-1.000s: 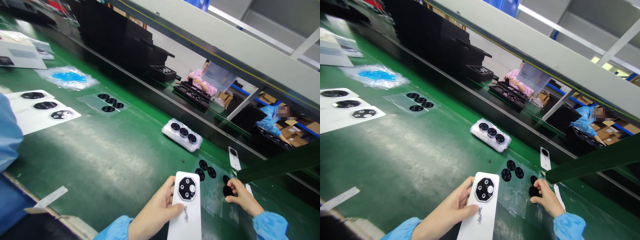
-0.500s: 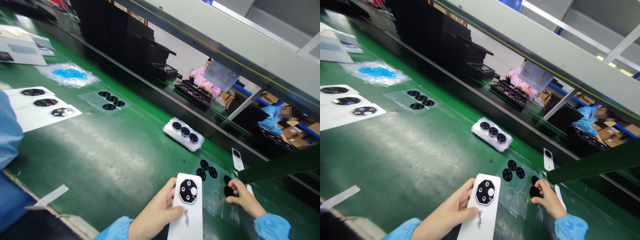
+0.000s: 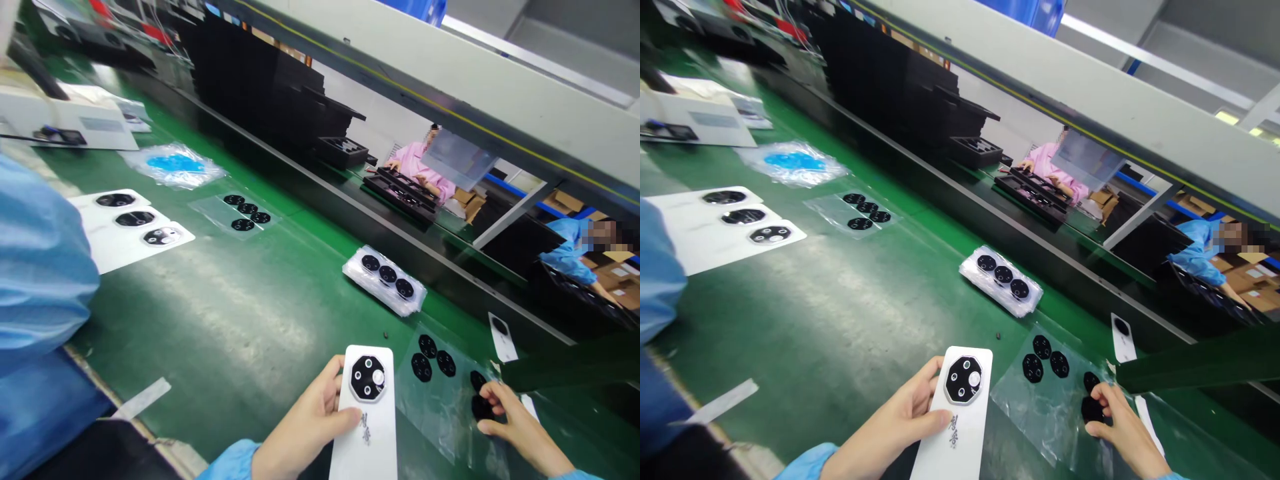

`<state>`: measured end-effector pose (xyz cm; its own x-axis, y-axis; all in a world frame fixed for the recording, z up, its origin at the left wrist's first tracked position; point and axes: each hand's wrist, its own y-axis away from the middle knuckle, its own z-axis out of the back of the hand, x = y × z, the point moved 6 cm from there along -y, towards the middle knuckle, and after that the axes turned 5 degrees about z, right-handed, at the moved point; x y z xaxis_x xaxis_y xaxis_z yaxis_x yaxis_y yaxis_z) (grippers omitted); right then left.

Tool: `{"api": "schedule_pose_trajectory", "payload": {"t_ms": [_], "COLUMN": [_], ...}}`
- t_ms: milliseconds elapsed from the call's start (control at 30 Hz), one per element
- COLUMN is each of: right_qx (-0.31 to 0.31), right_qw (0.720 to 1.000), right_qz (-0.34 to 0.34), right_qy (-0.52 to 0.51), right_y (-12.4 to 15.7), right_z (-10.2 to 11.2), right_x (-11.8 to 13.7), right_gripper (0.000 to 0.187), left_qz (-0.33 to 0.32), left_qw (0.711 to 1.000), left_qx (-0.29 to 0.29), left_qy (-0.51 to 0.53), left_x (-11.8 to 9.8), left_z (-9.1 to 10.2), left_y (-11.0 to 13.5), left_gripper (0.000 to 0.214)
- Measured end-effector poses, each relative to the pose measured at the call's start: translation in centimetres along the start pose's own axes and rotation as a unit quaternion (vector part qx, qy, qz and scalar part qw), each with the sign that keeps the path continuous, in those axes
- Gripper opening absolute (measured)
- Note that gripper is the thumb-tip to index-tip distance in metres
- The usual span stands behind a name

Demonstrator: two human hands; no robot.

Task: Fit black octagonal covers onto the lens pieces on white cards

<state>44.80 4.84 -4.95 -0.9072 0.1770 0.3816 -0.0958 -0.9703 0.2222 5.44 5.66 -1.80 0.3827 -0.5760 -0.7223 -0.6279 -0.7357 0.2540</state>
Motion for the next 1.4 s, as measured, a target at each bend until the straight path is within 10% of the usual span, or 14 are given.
{"api": "schedule_pose_trajectory", "payload": {"t_ms": [600,1400], "right_qx": [-0.147,-0.039], "right_qw": [0.989,0.998], "right_qz": [-0.003,0.029], "right_qy": [-0.036,0.050], "right_y": [2.3,2.5], "right_z": [-0.6,0.2], "right_x": [-1.6,-0.9], "right_gripper": [0.038,0.050], "left_qz": [-0.002,-0.007], "left_qw": [0.999,0.999], "left_qx": [-0.005,0.008], "left_qy": [0.036,0.032], "left_x": [-1.8,-1.6], "left_z": [1.8,1.7], "left_y": [0.3,0.1], "left_gripper": [0.041,0.042]}}
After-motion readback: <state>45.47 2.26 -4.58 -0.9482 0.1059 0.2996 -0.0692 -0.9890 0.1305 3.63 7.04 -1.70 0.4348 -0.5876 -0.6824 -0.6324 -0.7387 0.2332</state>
